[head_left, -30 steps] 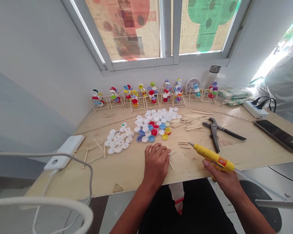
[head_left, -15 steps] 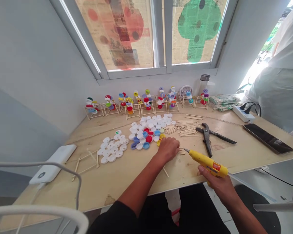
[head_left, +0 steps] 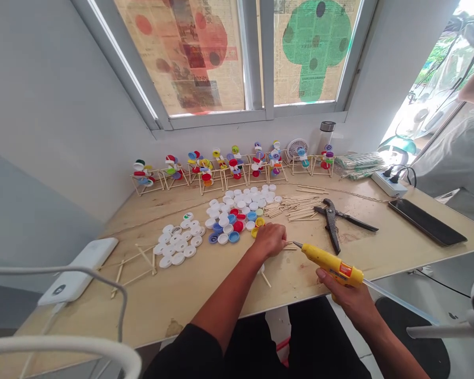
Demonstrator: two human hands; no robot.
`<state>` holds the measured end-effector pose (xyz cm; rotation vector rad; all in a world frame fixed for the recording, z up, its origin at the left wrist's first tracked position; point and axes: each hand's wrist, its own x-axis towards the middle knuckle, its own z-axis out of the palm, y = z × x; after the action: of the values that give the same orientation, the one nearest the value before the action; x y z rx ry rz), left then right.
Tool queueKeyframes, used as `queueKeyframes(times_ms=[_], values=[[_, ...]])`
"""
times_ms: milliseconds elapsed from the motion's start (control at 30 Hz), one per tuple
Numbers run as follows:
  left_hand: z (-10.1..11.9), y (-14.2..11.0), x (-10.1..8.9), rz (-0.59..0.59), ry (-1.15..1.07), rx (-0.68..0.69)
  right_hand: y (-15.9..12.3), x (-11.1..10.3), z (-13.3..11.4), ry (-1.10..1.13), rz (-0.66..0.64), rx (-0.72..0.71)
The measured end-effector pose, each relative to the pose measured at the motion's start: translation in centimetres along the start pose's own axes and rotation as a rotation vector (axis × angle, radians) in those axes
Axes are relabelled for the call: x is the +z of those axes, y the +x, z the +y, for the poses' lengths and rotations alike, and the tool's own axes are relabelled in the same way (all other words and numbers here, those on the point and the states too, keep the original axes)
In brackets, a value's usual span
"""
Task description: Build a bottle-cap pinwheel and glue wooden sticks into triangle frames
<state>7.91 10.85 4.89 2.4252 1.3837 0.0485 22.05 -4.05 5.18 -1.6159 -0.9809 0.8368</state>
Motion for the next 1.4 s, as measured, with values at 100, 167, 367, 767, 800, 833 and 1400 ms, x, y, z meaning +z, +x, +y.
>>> queueKeyframes(times_ms=[100, 167, 367, 767, 800, 833, 1400], values=[[-0.1, -0.2, 0.0, 0.009, -0.037, -0.008, -0.1, 0.0, -0.1, 0.02, 0.017, 0.114], [-0.3, -0.3, 0.1, 0.022, -0.069, -0.009, -0.2, 0.0, -0.3, 0.02, 0.021, 0.14], [-0.3, -1.3, -0.5, 0.103, -0.191, -0.029, -0.4, -0.1, -0.4, 0.019, -0.035, 0.104], [-1.6, -9.1, -0.8, 0.407, -0.955, -0.198, 0.7, -0.7, 2.3, -0.047, -0.07, 0.113], [-1.4, -9.9, -0.3, 0.4, -1.073, -0.222, 0.7, -0.6, 2.5, -0.054, -0.062, 0.108], [-1.2, -10.6, 0.1, 0.393, -1.173, -0.249, 0.6, -0.5, 2.6, -0.059, -0.058, 0.095], [1.2, -13.8, 1.9, 0.358, -1.702, -0.433, -1.1, 1.2, 1.5, -0.457, -0.397, -0.479]])
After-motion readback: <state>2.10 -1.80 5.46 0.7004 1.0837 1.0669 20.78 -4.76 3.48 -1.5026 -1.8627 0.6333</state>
